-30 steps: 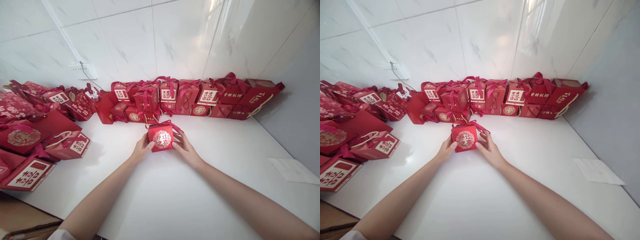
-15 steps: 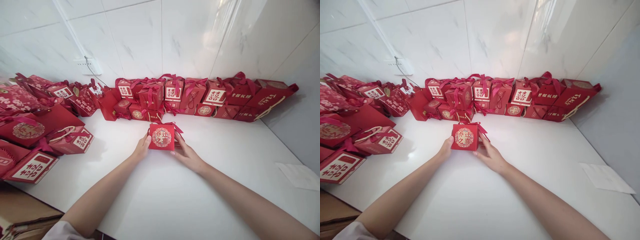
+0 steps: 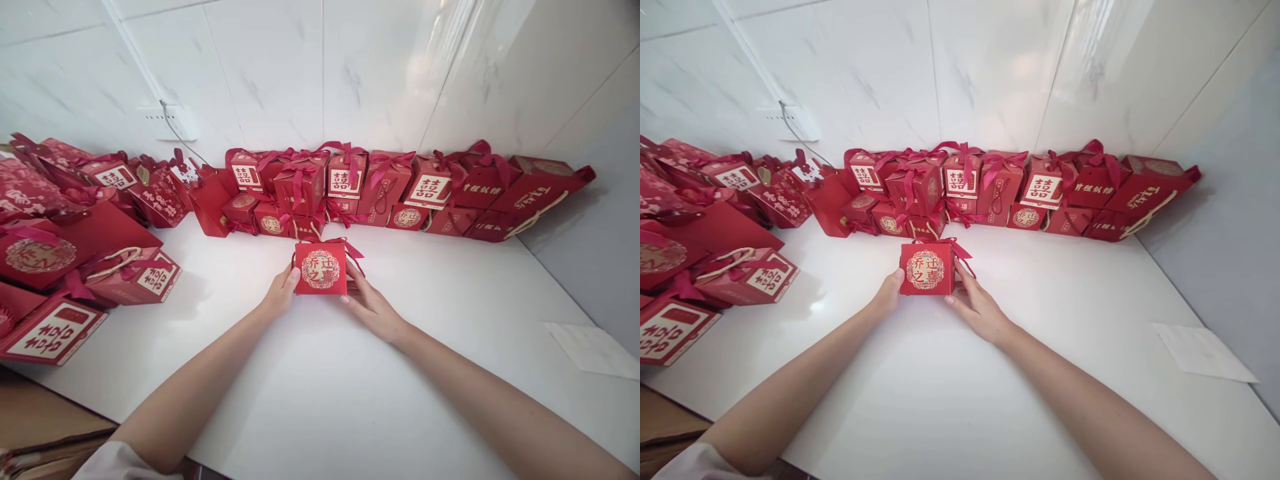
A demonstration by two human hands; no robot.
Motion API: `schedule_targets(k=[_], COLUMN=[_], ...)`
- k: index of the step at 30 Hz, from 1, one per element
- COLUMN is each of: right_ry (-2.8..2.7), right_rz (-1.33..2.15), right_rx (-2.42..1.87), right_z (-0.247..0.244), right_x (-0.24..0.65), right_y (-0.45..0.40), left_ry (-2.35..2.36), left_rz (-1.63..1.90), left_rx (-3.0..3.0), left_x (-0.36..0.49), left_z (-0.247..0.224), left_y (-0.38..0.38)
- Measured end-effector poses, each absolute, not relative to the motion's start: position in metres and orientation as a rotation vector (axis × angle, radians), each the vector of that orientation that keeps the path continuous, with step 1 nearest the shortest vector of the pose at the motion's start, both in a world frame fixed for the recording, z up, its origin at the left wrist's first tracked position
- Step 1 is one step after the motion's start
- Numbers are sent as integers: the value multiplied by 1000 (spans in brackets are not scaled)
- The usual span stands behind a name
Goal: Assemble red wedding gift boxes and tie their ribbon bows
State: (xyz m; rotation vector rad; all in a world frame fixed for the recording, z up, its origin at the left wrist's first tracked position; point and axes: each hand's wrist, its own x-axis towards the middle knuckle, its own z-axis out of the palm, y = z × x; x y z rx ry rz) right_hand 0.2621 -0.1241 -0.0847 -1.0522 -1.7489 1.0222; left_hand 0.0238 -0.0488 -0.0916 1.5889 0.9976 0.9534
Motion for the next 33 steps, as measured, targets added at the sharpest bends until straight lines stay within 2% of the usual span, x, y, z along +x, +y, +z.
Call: schedule_targets(k=[9,15,18,22,25,33], right_ry=[-1695,-1617,-1699,-1724,-1674,-1823], right_rz=[1003,829,810,830,870,861], right_rx=[-1035,-1031,-992,-1001,-997,-968], right_z=[-86,-88,-83,-78,-78,-80], right_x=[262,258,257,259,262,263], right_y=[-123,-124,-127,-129,-128,-128], left_ry=[1020,1199,1112,768,748,899], left_rz=[967,1282,1200,927,838,1097], left_rx=[1671,1577,1723,2031,2098,1493], left_x=[28,36,34,29,29,35], left_z=[-79,-72,-72,-66,-64,-70], left_y=[-52,-55,-56,-58,-58,-52])
